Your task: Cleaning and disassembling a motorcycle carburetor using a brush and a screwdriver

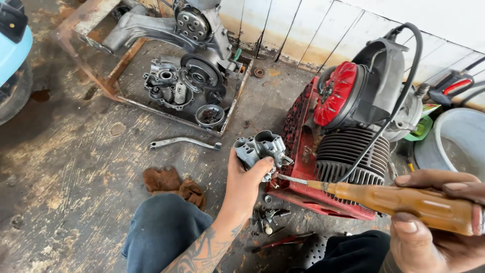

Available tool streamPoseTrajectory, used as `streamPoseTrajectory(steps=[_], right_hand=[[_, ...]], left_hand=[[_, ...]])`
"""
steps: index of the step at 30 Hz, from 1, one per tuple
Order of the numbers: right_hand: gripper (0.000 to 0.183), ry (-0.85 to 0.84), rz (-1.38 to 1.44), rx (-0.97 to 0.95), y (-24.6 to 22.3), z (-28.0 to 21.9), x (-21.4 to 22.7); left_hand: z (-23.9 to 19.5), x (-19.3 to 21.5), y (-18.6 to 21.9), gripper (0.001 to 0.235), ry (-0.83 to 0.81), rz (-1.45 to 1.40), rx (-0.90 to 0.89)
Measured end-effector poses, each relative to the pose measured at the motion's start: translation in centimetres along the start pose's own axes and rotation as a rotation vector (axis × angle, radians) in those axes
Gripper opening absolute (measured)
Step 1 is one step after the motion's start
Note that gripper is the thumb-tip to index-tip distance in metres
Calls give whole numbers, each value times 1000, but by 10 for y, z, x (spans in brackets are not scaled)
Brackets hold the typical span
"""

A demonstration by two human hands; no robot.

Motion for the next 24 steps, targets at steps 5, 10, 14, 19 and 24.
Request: streamPoseTrajectory(steps=[5,10,14,19,24], right_hand=[[60,-21,-54,-86,-5,-1,-8],[61,-19,-72,17,-8,4,-14],[62,-19,-72,19,-8,8,-15],[62,-80,-113,34,-19,17,-28],[62,-75,-91,52,-20,18,-32]], left_hand=[[4,2,-1,42,-9,-40,-23],[6,0,-1,46,-11,-33,-19],[4,-3,2,51,-9,26,5],[5,0,0,52,21,37,-6],[6,-3,1,48,27,31,-12]])
Point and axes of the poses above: each hand's wrist, its own z-axis towards the middle knuckle, its own x-axis out of the back of the hand, y = z × x, the point moved 9 cm from there along z, towards the middle knuckle
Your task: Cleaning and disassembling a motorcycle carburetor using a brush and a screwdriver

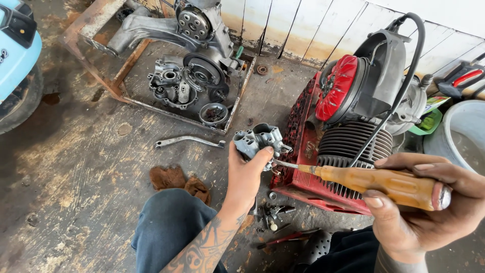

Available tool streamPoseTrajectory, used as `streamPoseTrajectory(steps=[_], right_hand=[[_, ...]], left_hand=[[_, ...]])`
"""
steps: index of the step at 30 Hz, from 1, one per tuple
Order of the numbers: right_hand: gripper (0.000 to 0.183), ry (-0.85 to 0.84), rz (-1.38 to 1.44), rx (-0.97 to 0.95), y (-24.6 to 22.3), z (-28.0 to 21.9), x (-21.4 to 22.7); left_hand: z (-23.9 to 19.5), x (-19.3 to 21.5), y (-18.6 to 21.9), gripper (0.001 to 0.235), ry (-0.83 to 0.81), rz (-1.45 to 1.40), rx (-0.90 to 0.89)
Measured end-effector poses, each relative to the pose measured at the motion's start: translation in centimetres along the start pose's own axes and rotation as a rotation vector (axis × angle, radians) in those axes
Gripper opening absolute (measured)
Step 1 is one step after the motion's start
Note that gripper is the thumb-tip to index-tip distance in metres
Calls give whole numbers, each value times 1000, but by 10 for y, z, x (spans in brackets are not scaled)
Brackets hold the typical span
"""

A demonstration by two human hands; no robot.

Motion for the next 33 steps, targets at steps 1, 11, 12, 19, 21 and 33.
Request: streamPoseTrajectory(steps=[1,11,12,19,21,33], right_hand=[[63,-13,5,-3,-1,0,-1],[64,-21,7,5,0,-1,-1],[64,-21,8,7,-1,0,-2],[64,-57,-26,20,-6,4,-8],[65,-79,-45,35,-7,4,-11],[69,-304,162,158,-5,5,-53]], left_hand=[[1,0,0,47,0,4,-16],[5,6,-8,49,35,51,-18],[5,6,-8,49,35,50,-21],[4,2,-3,50,31,25,10],[4,2,-4,49,24,30,20],[13,15,-36,45,177,-65,181]])
Point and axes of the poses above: each hand's wrist, its own z-axis towards the middle knuckle, its own x-axis out of the back of the hand, y = z × x, the point moved 9 cm from there along z, towards the middle knuckle
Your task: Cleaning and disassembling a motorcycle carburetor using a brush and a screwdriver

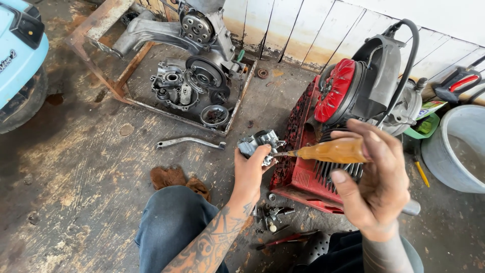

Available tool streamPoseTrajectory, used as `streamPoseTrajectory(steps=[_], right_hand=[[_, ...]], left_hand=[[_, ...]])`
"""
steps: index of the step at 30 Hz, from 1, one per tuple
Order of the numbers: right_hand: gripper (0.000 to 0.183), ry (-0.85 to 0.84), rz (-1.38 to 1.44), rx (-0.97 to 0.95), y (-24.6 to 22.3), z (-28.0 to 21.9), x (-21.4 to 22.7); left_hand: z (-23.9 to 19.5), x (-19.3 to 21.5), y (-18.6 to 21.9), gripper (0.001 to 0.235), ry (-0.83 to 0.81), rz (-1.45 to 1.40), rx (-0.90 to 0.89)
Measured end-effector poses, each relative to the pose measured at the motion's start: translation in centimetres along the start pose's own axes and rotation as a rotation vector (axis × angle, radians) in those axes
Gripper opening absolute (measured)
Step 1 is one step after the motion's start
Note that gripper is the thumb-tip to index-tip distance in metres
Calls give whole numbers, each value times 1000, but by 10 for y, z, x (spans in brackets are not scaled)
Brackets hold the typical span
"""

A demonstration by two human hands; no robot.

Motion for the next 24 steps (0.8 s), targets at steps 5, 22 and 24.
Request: streamPoseTrajectory(steps=[5,22,24], right_hand=[[51,247,-93,-129,20,-10,10],[44,268,8,-146,12,-1,9],[47,234,145,-124,11,0,4]], left_hand=[[3,1,-12,47,5,5,17],[2,-2,-27,45,14,87,57],[2,-2,-27,45,11,96,58]])
Point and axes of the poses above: each hand's wrist, its own z-axis towards the middle knuckle, its own x-axis out of the back of the hand, y = z × x, the point moved 9 cm from there along z, towards the middle knuckle
